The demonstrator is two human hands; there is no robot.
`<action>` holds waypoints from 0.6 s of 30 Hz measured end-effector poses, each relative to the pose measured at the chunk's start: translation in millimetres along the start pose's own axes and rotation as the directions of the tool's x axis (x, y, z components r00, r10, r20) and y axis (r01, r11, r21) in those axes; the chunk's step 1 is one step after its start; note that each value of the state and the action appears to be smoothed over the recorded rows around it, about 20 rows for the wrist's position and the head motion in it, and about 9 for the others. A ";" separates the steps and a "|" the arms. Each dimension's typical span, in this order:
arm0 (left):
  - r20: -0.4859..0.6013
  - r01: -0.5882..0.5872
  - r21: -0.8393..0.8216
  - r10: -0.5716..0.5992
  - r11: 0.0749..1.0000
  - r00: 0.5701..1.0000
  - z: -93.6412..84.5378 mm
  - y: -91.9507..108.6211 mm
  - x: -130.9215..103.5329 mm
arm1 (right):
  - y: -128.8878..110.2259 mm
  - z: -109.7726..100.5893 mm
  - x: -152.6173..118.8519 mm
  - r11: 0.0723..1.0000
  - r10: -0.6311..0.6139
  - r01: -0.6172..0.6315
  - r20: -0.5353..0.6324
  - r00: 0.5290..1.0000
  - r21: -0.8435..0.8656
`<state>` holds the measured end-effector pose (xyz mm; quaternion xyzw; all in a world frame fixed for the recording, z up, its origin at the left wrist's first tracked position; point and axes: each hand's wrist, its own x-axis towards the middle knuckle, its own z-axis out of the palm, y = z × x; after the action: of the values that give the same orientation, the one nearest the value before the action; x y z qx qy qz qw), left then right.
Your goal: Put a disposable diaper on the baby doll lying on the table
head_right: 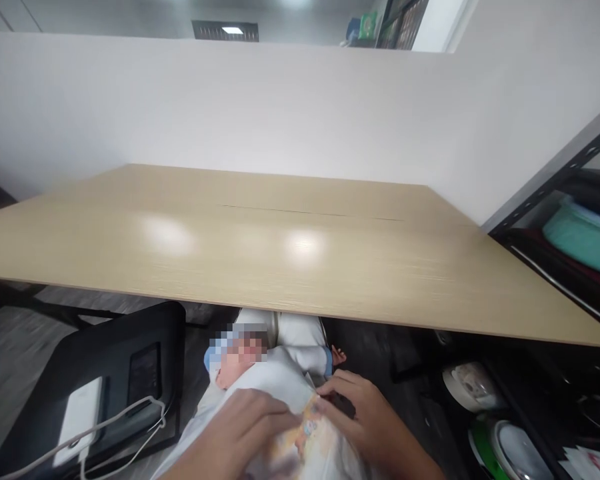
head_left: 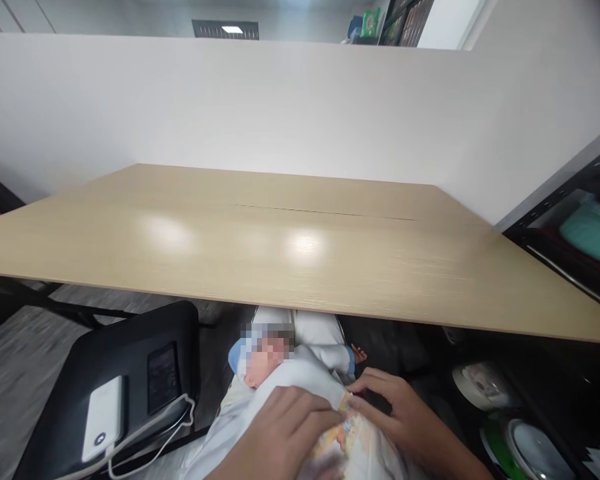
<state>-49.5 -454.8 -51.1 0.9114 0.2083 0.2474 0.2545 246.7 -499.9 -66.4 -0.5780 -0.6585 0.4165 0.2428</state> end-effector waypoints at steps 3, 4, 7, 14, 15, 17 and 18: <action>0.078 -0.023 -0.154 0.036 0.988 0.996 11.5 3.7 24.1 | 14.8 0.1 12.1 1.000 -0.021 0.020 -0.080 0.997 -0.016; 0.082 -0.013 -0.181 0.028 0.983 0.996 12.9 4.0 25.8 | 23.5 -0.9 16.2 1.000 -0.017 0.015 -0.112 0.994 -0.020; 0.094 0.020 -0.242 0.003 0.970 0.996 11.5 3.4 21.6 | 53.1 -4.4 28.9 0.999 0.044 -0.046 -0.202 0.978 -0.004; 0.013 -0.026 -0.262 0.030 0.965 0.999 20.6 -5.0 15.1 | 44.6 -3.7 35.1 0.997 -0.026 -0.006 -0.381 0.924 -0.083; -0.035 -0.089 -0.254 0.083 0.963 0.996 22.0 -7.0 12.3 | 30.6 -2.9 31.4 0.994 -0.071 0.036 -0.357 0.931 -0.104; -0.075 -0.191 -0.216 0.179 0.957 0.981 18.3 -8.7 3.1 | -1.4 -0.1 23.8 0.985 -0.156 0.136 -0.198 0.968 -0.108; -0.045 -0.190 -0.186 0.185 0.964 0.982 12.6 -7.9 -2.9 | -17.2 2.2 21.0 0.977 -0.194 0.185 -0.085 0.977 -0.105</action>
<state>-46.8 -454.6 -66.0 0.8952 0.1000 0.3015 0.3126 230.8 -480.0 -56.8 -0.5426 -0.7177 0.3311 0.2843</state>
